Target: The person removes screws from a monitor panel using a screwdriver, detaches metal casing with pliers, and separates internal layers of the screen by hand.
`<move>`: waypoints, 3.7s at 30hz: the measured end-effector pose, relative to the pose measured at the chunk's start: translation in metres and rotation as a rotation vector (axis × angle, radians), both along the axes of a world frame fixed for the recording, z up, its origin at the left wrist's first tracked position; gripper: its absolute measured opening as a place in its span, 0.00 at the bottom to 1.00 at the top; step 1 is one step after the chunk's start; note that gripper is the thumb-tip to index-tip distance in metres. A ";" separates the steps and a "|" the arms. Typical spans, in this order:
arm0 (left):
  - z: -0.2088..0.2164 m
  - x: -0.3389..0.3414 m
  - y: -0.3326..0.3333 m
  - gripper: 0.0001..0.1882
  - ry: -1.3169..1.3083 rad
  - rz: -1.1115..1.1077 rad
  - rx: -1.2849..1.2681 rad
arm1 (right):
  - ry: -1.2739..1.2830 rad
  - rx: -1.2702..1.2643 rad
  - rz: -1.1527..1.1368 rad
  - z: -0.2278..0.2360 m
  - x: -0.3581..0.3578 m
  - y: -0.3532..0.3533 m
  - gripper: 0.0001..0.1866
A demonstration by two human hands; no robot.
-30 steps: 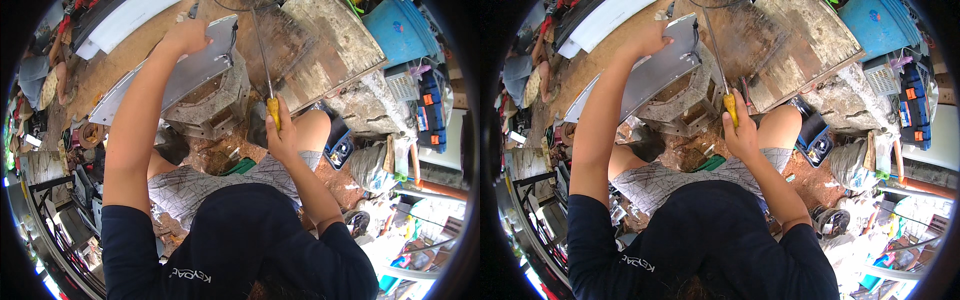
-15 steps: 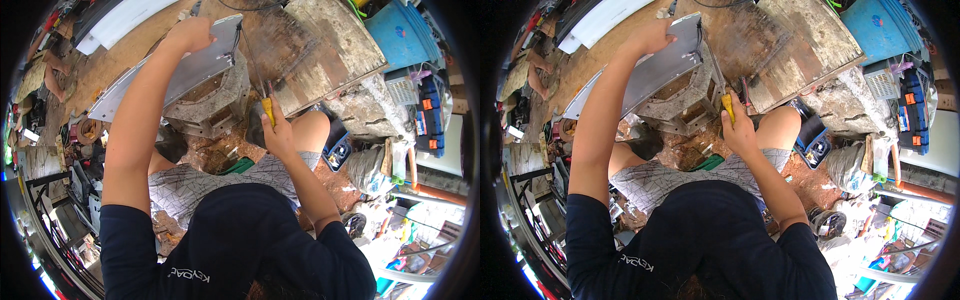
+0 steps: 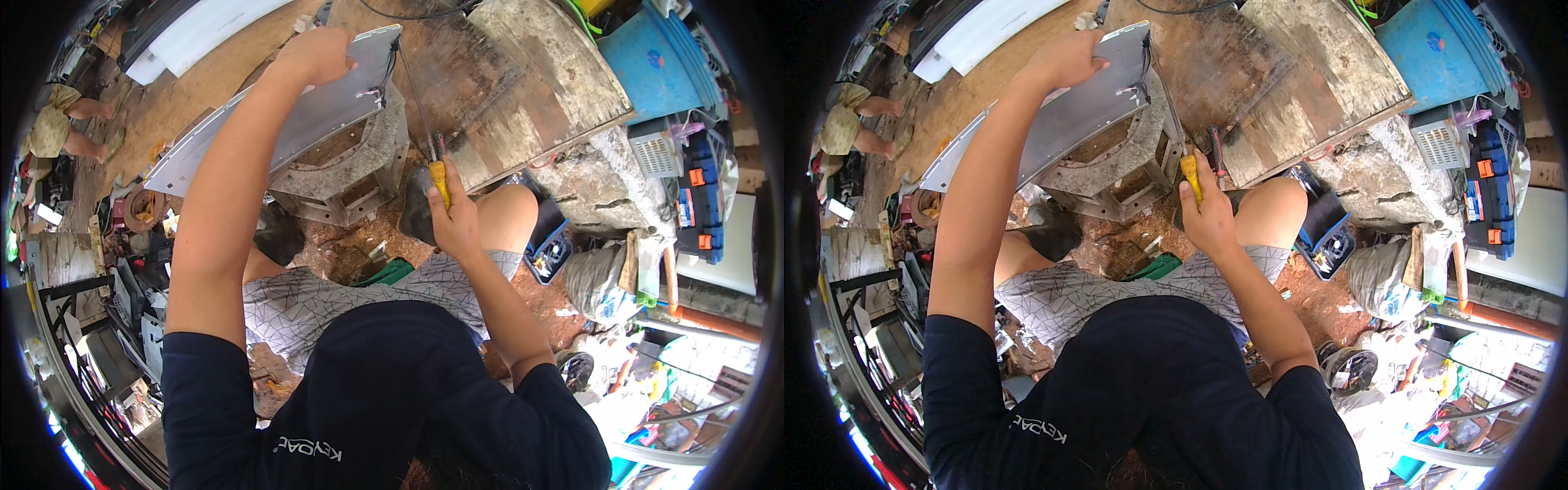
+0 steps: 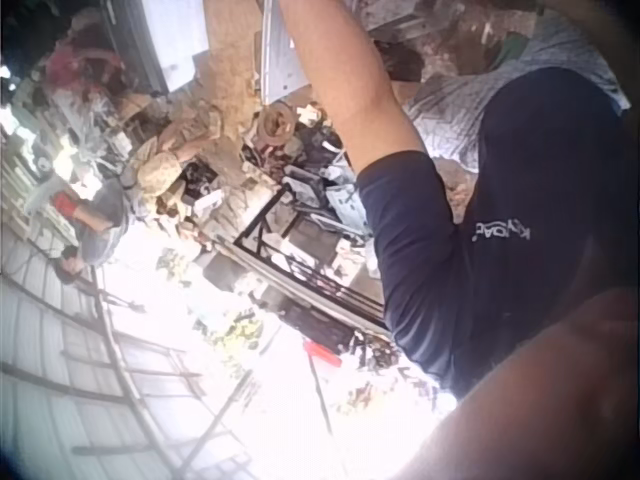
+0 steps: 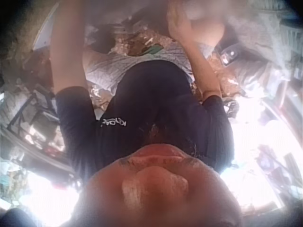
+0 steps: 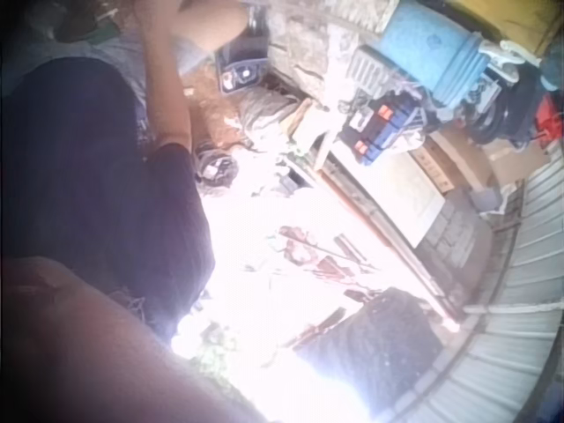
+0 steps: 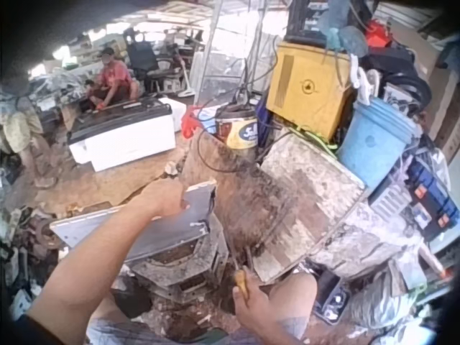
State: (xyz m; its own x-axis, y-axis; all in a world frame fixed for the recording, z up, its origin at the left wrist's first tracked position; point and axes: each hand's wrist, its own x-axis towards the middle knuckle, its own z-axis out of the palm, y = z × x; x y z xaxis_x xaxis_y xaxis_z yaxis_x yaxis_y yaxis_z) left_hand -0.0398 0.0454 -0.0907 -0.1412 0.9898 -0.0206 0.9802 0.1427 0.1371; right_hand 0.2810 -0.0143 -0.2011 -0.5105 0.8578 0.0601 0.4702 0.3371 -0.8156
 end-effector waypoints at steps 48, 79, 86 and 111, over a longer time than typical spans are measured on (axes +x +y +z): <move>-0.001 -0.046 0.027 0.38 0.008 -0.110 0.045 | -0.182 -0.097 0.053 -0.104 0.007 0.015 0.30; 0.005 -0.035 0.024 0.35 0.076 0.013 -0.085 | 0.120 0.211 -0.024 -0.087 -0.002 0.009 0.29; -0.004 -0.042 0.023 0.37 0.041 -0.073 0.067 | 0.042 0.196 0.005 -0.085 0.000 0.014 0.30; -0.006 -0.048 0.027 0.51 -0.011 -0.144 0.094 | 0.151 0.264 -0.047 -0.084 -0.005 0.012 0.30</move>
State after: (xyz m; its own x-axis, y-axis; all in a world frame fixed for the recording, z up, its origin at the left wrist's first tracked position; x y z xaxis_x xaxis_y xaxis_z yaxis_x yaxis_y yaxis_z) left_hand -0.0875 0.0725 -0.0963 0.0022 0.9974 0.0719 0.9879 -0.0133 0.1543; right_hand 0.2755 -0.0025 -0.2850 -0.4390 0.8248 0.3564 0.3703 0.5275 -0.7646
